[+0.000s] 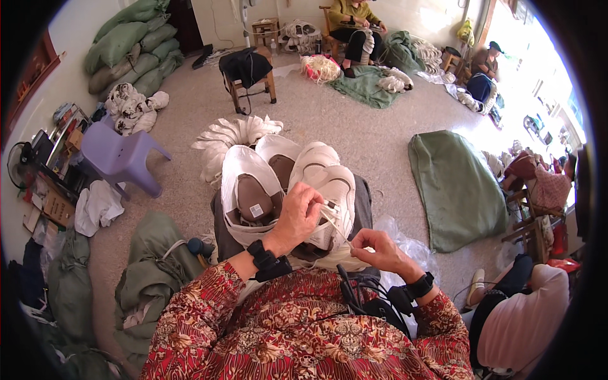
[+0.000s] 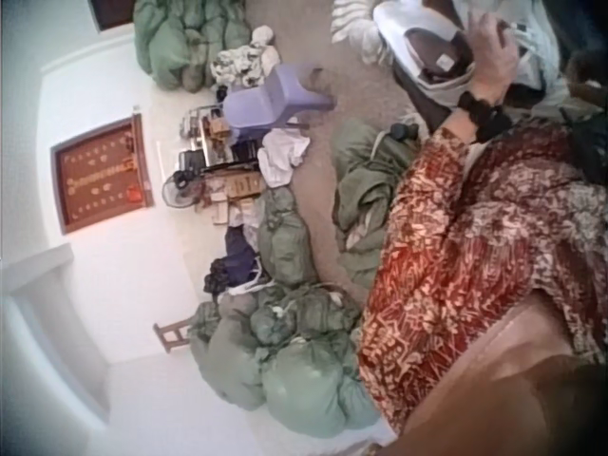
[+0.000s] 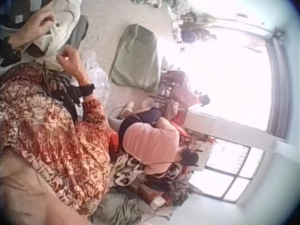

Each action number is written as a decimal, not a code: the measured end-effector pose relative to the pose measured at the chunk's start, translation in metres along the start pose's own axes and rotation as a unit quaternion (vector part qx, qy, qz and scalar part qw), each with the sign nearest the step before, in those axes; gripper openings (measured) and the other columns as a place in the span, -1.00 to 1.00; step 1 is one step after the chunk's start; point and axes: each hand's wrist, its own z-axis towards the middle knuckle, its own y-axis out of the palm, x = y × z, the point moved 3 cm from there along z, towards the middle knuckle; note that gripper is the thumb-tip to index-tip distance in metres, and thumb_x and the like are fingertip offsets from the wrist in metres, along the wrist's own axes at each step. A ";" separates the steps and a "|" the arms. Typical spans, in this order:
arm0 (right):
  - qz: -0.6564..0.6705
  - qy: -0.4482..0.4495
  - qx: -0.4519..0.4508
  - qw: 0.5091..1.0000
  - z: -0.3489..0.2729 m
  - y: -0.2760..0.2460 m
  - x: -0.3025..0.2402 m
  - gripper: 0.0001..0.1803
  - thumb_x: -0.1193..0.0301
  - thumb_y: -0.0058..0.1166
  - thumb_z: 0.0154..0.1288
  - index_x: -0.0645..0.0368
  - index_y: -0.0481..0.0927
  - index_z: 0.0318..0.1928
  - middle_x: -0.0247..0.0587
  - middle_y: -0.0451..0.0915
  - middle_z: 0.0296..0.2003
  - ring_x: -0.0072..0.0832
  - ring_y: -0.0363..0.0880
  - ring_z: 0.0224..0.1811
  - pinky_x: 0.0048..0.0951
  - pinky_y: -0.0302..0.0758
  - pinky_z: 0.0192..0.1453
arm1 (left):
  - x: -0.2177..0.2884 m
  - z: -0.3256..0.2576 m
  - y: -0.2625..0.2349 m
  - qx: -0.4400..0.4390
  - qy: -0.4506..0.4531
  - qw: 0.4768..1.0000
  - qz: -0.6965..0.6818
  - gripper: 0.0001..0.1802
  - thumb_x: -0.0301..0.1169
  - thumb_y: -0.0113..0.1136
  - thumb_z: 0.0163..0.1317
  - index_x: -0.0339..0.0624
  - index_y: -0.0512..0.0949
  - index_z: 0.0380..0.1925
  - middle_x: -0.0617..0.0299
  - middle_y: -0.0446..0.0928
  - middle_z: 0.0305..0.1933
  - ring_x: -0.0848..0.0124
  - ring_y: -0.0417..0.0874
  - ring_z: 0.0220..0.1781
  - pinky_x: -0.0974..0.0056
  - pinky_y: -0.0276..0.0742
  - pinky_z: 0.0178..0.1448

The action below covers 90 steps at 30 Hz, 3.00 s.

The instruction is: The recorder is lacing and threading white shoes.

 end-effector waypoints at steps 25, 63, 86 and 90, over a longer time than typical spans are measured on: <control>-0.175 -0.105 0.083 0.975 0.005 0.011 -0.031 -0.87 0.53 0.11 0.31 0.28 0.60 -0.16 -0.02 0.62 -0.48 -0.19 0.67 -0.44 -0.30 0.54 -0.33 | 0.037 -0.011 -0.018 0.006 0.197 0.945 0.260 -0.70 -0.48 0.30 0.13 -0.22 0.55 -0.11 0.11 0.47 0.00 0.12 0.52 0.07 0.00 0.37 0.34; -0.117 -0.093 -0.097 0.984 -0.006 0.024 -0.014 -0.76 0.33 0.16 0.34 0.32 0.65 -0.25 0.11 0.62 -0.44 -0.03 0.60 -0.40 -0.17 0.49 -0.26 | 0.052 -0.013 -0.006 -0.115 0.157 0.921 0.338 -0.80 -0.37 0.33 0.15 -0.15 0.58 -0.25 0.18 0.43 -0.06 0.20 0.46 0.12 -0.31 -0.02 0.53; -0.156 -0.108 -0.032 0.981 0.004 0.011 -0.015 -0.80 0.40 0.15 0.37 0.29 0.70 -0.18 -0.04 0.69 -0.41 -0.19 0.68 -0.39 -0.26 0.55 -0.27 | 0.063 0.006 0.006 -0.201 -0.012 0.975 0.099 -0.91 -0.45 0.25 0.25 -0.19 0.55 -0.30 0.27 0.59 -0.40 0.39 0.64 -0.28 -0.03 0.32 0.35; -0.002 0.036 -0.056 0.998 -0.015 -0.011 -0.012 -0.77 0.39 0.05 0.44 0.31 0.69 -0.20 -0.18 0.70 -0.37 -0.41 0.67 -0.34 -0.35 0.55 -0.23 | 0.067 0.030 -0.054 -0.093 -0.127 0.900 -0.407 -0.84 -0.48 0.09 0.44 -0.25 0.58 -0.06 0.27 0.65 -0.27 0.55 0.63 -0.37 0.25 0.62 0.09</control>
